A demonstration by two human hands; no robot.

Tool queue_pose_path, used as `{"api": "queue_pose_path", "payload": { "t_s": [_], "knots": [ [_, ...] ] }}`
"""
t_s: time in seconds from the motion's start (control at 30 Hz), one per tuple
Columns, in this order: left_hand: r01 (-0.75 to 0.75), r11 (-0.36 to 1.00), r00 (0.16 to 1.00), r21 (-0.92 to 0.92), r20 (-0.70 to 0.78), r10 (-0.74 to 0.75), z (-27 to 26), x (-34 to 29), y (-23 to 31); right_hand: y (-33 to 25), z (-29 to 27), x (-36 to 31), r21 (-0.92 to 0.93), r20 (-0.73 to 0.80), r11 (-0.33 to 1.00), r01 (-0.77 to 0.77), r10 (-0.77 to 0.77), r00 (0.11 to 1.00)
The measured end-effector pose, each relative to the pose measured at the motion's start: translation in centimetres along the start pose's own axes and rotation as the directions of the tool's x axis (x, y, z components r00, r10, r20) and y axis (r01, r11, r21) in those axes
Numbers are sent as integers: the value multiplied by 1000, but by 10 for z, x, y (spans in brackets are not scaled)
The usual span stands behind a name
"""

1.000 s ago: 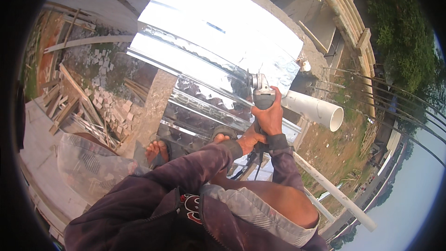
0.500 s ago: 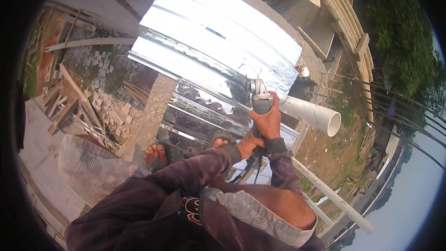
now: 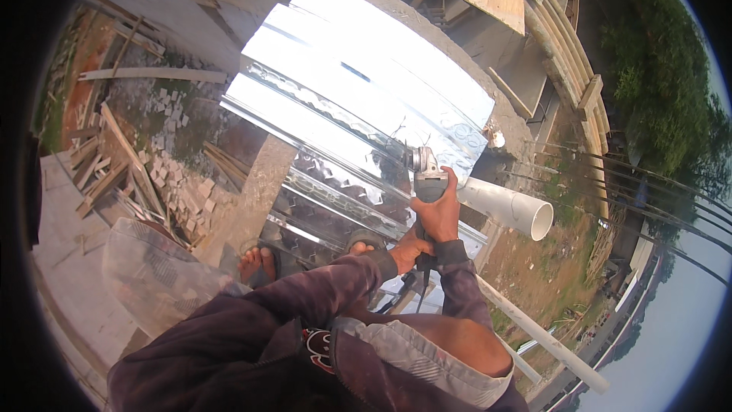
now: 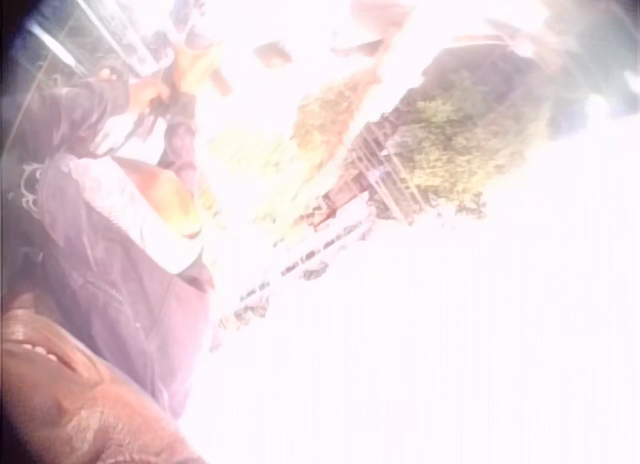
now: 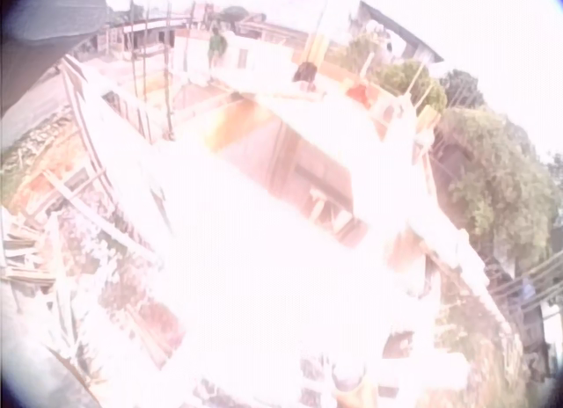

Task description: The person marks a metal sheet with a marker and then uses an angle grinder to cut along the marked line. The person handles the metal sheet and the angle grinder throughout the process.

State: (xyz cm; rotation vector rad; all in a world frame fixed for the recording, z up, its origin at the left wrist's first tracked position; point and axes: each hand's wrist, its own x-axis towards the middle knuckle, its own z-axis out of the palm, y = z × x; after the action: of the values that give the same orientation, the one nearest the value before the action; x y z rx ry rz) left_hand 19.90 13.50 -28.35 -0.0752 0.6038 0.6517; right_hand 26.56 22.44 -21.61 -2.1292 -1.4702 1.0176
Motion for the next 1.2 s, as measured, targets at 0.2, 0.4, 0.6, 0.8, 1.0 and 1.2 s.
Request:
{"api": "queue_pose_path", "payload": {
  "t_s": [0.2, 0.4, 0.6, 0.8, 1.0, 1.2],
  "knots": [
    [-2, 1000, 1000, -14, 28, 2, -2, 2, 1, -1, 1, 2, -3, -16, 1000, 6, -6, 1000],
    [-7, 1000, 1000, -12, 28, 7, -3, 4, -3, 4, 2, 3, 15, -26, 1000, 25, -25, 999],
    [-47, 999, 998, -4, 47, 47, 11, -12, 17, 3, 3, 4, 15, -22, 1000, -5, 5, 1000],
    [-21, 1000, 999, 12, 39, 21, 1, 4, 1, 8, 4, 5, 30, -28, 999, 15, -14, 1000],
    [-39, 999, 999, 9, 30, 39, -1, 6, -2, 3, 2, 5, 34, -7, 999, -1, 1, 1000],
    [-57, 998, 998, -13, 36, 58, 8, -3, 11, 13, 4, 9, 22, -16, 999, 29, -29, 999]
  ]
}}
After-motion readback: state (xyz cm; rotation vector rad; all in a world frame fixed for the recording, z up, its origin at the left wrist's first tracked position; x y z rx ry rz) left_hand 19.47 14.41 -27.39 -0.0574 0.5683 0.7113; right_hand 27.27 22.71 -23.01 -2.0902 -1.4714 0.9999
